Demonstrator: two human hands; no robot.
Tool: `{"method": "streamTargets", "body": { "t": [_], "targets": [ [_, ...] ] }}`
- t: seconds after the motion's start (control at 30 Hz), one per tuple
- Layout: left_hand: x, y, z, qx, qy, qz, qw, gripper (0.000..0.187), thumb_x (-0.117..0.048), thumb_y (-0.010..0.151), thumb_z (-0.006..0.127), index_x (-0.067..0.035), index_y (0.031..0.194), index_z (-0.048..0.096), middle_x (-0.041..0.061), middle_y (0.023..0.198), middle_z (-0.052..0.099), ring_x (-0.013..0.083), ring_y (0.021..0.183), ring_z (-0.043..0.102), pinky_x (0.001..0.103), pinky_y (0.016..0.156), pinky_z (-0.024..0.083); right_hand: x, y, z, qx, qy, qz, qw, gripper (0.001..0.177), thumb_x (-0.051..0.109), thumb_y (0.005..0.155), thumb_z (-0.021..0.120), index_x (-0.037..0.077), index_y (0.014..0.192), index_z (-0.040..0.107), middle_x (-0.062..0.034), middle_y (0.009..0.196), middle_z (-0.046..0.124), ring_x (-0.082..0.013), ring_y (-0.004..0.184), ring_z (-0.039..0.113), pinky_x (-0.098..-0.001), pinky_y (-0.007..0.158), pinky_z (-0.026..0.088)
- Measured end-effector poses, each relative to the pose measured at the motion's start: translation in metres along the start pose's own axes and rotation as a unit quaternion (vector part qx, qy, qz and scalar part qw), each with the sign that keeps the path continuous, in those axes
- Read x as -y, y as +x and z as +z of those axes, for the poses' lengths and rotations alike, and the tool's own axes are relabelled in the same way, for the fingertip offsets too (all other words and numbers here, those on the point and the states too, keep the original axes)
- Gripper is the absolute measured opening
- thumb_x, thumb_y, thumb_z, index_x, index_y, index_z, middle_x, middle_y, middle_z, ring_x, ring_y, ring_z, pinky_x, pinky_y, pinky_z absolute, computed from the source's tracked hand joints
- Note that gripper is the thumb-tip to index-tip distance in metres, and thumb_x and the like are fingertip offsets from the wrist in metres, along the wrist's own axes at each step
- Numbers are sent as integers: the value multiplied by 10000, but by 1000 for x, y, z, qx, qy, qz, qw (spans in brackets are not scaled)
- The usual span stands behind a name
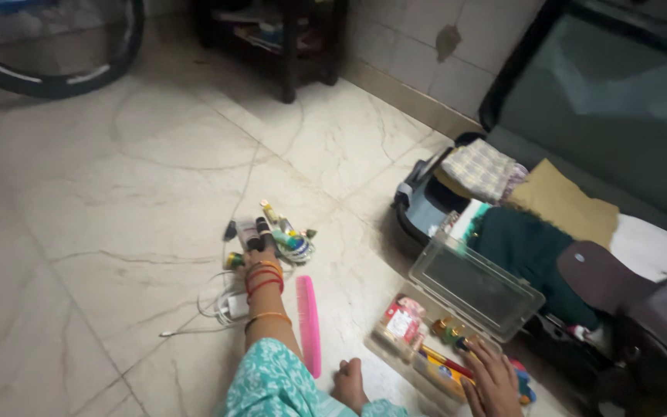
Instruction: The person sorts various cosmetics, sewing supplies, and small containers from the floor and packs them into a clear plastic case and a suitcase.
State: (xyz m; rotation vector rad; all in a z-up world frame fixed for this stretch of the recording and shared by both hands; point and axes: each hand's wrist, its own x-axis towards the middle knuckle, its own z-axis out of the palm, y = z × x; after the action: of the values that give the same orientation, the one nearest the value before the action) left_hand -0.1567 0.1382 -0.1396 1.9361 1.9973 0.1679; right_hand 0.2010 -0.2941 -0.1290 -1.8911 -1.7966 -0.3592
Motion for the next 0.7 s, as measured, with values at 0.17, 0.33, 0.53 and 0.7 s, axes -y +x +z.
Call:
{"method": "streamTargets", "body": {
  "t": [0.17, 0.33, 0.53, 0.7],
  "targets": [
    [-10, -13, -17, 27, -41, 11, 999, 863, -309, 914, 695, -259, 1615, 193, 211, 1480, 509, 364, 1505, 298, 628, 1217, 186, 28, 20, -27, -3, 52, 18, 998, 408, 257, 925, 582, 96, 1300, 598, -122, 1411, 577, -329, 1409, 463, -503, 1165, 308],
    [-13, 1, -6, 29, -26, 15, 999, 510, -275, 989, 603, -171, 1468, 461, 225, 1364, 621, 380, 1270, 582, 528, 1056, 449, 34, 24, -38, -67, 70, 142, 985, 420, 226, 931, 577, 83, 1325, 605, -143, 1402, 592, -342, 1349, 519, -450, 1134, 366],
    [0, 21, 22, -110, -111, 4, 988, 239, -254, 988, 641, -60, 1045, 770, 242, 1063, 734, 396, 1006, 719, 465, 888, 582, 34, 22, -38, -84, 89, 203, 971, 426, 193, 917, 578, 95, 1331, 605, -153, 1404, 599, -351, 1342, 528, -451, 1118, 372],
    [3, 35, 21, -241, -153, 21, 958, 228, -218, 947, 657, -43, 855, 770, 236, 860, 724, 407, 823, 723, 475, 771, 587, 32, 20, -35, -75, 101, 214, 969, 446, 187, 908, 596, 104, 1347, 595, -149, 1409, 585, -345, 1342, 520, -449, 1113, 373]
  ]
}}
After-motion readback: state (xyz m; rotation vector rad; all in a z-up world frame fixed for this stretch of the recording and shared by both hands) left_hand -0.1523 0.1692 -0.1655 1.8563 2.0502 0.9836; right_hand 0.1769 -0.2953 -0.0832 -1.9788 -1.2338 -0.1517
